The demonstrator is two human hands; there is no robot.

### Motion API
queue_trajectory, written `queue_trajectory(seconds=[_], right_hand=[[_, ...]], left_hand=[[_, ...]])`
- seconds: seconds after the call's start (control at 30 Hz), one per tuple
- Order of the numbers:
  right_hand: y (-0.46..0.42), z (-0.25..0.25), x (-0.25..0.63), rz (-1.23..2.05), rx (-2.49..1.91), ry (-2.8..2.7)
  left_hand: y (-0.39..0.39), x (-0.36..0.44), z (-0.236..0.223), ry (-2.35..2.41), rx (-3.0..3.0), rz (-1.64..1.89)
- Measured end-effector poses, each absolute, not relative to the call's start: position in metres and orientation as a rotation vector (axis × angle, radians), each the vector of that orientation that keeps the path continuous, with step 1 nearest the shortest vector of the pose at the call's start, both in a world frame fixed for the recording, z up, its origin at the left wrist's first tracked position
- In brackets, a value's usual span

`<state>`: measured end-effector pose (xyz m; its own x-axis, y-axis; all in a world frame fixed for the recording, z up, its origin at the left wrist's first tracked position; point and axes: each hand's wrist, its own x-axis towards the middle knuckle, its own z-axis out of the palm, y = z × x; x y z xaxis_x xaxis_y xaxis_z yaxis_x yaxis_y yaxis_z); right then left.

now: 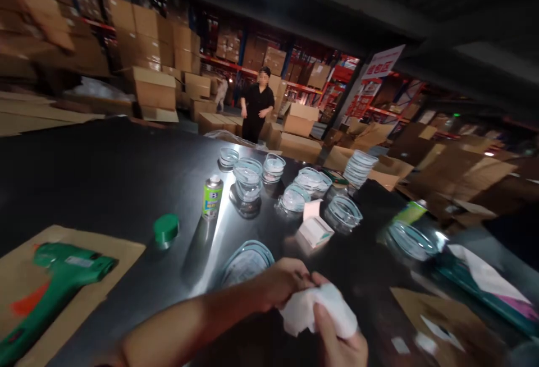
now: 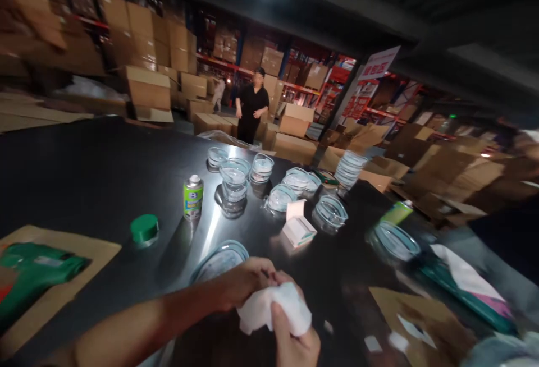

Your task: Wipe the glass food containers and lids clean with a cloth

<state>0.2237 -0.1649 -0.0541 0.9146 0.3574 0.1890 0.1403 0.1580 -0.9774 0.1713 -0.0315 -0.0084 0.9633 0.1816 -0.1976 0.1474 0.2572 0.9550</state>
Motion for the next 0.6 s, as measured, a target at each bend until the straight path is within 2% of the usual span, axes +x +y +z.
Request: queue_trajectory(seconds=[0.17,0.43,0.6], right_hand=[[-0.147,-0.054,0.245,0.188,-1.535,-0.248],[-0.122,-0.069,0.273,0.038,-1.668,-0.074],[-0.121,-0.076,0.276,0.104,-1.619,0.013]], left_hand=[[-0.003,0.171,-0.022,0.44,1.428,0.186],[0.117,0.129,-0.039,1.022,1.615,1.269],[0.158,0.152,-0.049,1.206,1.635,1.573]])
